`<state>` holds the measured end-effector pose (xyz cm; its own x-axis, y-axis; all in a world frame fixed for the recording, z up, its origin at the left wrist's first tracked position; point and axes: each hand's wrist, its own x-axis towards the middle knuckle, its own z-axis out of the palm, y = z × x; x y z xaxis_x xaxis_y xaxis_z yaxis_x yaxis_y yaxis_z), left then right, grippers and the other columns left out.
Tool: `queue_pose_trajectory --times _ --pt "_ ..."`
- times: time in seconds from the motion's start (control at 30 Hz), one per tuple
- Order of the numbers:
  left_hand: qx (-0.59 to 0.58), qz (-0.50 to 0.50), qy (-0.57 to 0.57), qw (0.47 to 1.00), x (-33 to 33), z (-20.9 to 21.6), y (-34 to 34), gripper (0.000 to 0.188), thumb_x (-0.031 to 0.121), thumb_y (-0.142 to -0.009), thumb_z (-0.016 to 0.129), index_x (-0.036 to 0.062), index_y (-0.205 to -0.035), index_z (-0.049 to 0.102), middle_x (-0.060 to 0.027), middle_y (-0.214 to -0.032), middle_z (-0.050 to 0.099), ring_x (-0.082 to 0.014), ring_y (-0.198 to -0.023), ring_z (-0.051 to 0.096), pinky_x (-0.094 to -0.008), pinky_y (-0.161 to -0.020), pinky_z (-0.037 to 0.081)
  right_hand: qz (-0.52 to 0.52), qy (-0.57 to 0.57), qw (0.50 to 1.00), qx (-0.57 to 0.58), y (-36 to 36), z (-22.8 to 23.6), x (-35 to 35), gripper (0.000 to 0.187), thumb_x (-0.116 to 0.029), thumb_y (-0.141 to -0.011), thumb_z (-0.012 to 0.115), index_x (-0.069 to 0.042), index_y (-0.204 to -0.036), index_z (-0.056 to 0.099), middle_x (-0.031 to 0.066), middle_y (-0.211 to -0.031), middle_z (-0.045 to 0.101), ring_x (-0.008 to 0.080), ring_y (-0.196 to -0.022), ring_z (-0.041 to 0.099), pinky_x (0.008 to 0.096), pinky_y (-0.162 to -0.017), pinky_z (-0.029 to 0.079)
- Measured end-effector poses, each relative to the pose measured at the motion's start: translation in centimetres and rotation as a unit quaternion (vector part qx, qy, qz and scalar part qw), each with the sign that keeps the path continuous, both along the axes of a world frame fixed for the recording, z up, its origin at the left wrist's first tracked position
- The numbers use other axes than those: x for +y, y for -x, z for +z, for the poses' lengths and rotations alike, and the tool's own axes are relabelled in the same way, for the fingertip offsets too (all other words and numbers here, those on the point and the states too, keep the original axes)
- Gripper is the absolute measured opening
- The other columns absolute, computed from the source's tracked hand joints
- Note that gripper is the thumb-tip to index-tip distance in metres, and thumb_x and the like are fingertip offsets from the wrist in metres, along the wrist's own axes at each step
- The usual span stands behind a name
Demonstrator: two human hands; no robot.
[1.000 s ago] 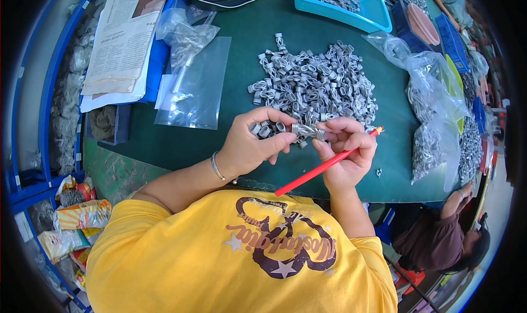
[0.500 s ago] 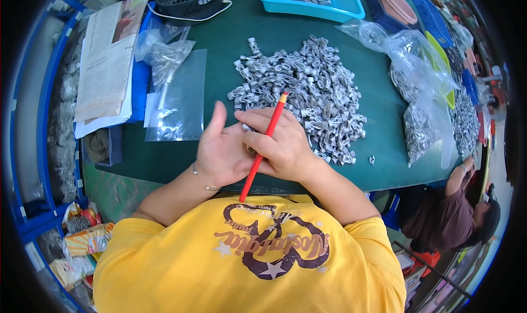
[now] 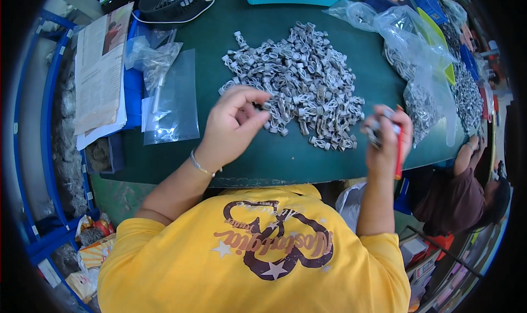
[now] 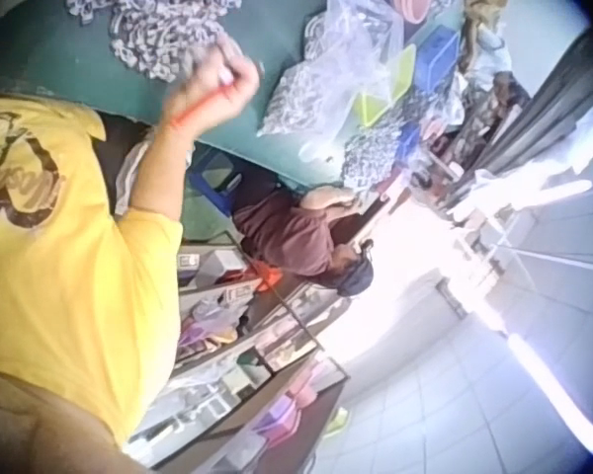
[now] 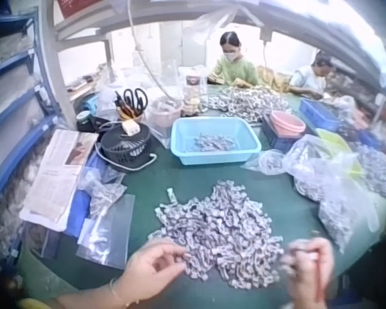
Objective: The person assembles small metal components by hand, using a tool to push parts together and organizing the completed items on the workspace.
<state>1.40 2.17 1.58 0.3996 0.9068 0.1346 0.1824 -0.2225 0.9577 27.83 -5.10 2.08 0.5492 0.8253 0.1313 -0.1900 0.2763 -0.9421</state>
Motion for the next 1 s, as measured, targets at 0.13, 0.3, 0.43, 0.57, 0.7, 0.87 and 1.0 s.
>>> queue_pose_trajectory --times 0.13,0.3,0.43,0.57,0.7,0.87,1.0 --pt "0.141 -0.027 -0.153 0.978 1.7 -0.6 -0.5 0.029 -0.003 -0.071 0.064 0.0024 -0.100 0.061 -0.0072 -0.100 0.052 -0.0133 -0.075 0.052 -0.0214 -0.063 0.043 -0.179 0.049 0.980 -0.073 -6.4 -1.8 -8.8 0.018 0.000 -0.083 0.053 -0.007 -0.098 0.045 0.0162 -0.097 0.058 0.0175 -0.066 0.057 0.0272 -0.056 0.048" --pt "0.201 -0.070 -0.230 0.950 3.0 -0.5 -1.8 0.025 0.003 -0.067 0.069 0.0002 -0.090 0.061 -0.0096 -0.093 0.054 -0.0221 -0.081 0.055 -0.0276 -0.067 0.045 -0.263 0.225 0.924 -0.161 -9.2 -8.8 -21.1 0.016 -0.001 -0.083 0.056 -0.005 -0.096 0.049 0.0113 -0.093 0.059 0.0113 -0.071 0.056 0.0224 -0.059 0.046" --pt "0.195 -0.083 -0.201 0.956 3.5 -0.1 -2.3 0.021 0.002 -0.065 0.071 -0.0003 -0.083 0.060 -0.0063 -0.084 0.054 -0.0144 -0.064 0.052 -0.0236 -0.058 0.044 -0.205 0.380 0.884 -0.178 -8.8 -14.7 -26.7 0.017 -0.002 -0.081 0.060 -0.001 -0.097 0.053 0.0064 -0.091 0.058 0.0106 -0.081 0.054 0.0227 -0.072 0.045" --pt "0.207 -0.070 -0.170 0.961 3.1 0.4 -2.1 0.016 0.001 -0.066 0.067 0.0004 -0.079 0.058 -0.0064 -0.077 0.052 -0.0153 -0.059 0.051 -0.0249 -0.055 0.043 -0.286 0.293 0.876 -0.255 -10.5 -14.5 -24.3 0.010 -0.004 -0.085 0.057 0.001 -0.092 0.051 0.0110 -0.098 0.058 0.0137 -0.087 0.054 0.0258 -0.081 0.043" --pt "0.189 0.000 -0.144 0.971 2.9 0.1 -1.2 0.018 -0.001 -0.069 0.064 0.0006 -0.086 0.058 -0.0054 -0.076 0.051 -0.0114 -0.059 0.051 -0.0215 -0.055 0.043 -0.246 0.131 0.898 -0.342 -8.2 -7.5 -14.8 0.008 0.000 -0.086 0.054 0.001 -0.091 0.047 0.0170 -0.100 0.058 0.0191 -0.093 0.055 0.0300 -0.085 0.042" --pt "0.193 -0.021 -0.171 0.966 3.3 -0.4 0.2 0.015 0.000 -0.071 0.066 -0.0003 -0.084 0.061 -0.0067 -0.082 0.054 -0.0126 -0.062 0.056 -0.0230 -0.057 0.046 -0.116 -0.015 0.928 -0.353 -1.5 -2.6 -5.0 0.015 0.005 -0.080 0.057 0.000 -0.090 0.047 0.0188 -0.096 0.059 0.0217 -0.089 0.057 0.0322 -0.082 0.044" --pt "0.022 0.039 -0.017 0.999 2.3 -0.6 0.5 0.009 -0.001 -0.080 0.059 -0.0036 -0.088 0.060 -0.0043 -0.082 0.056 -0.0135 -0.071 0.061 -0.0216 -0.063 0.049 0.046 -0.086 0.951 -0.293 4.5 -0.8 0.3 0.012 0.007 -0.077 0.058 0.001 -0.085 0.051 0.0177 -0.095 0.060 0.0206 -0.083 0.060 0.0299 -0.075 0.048"
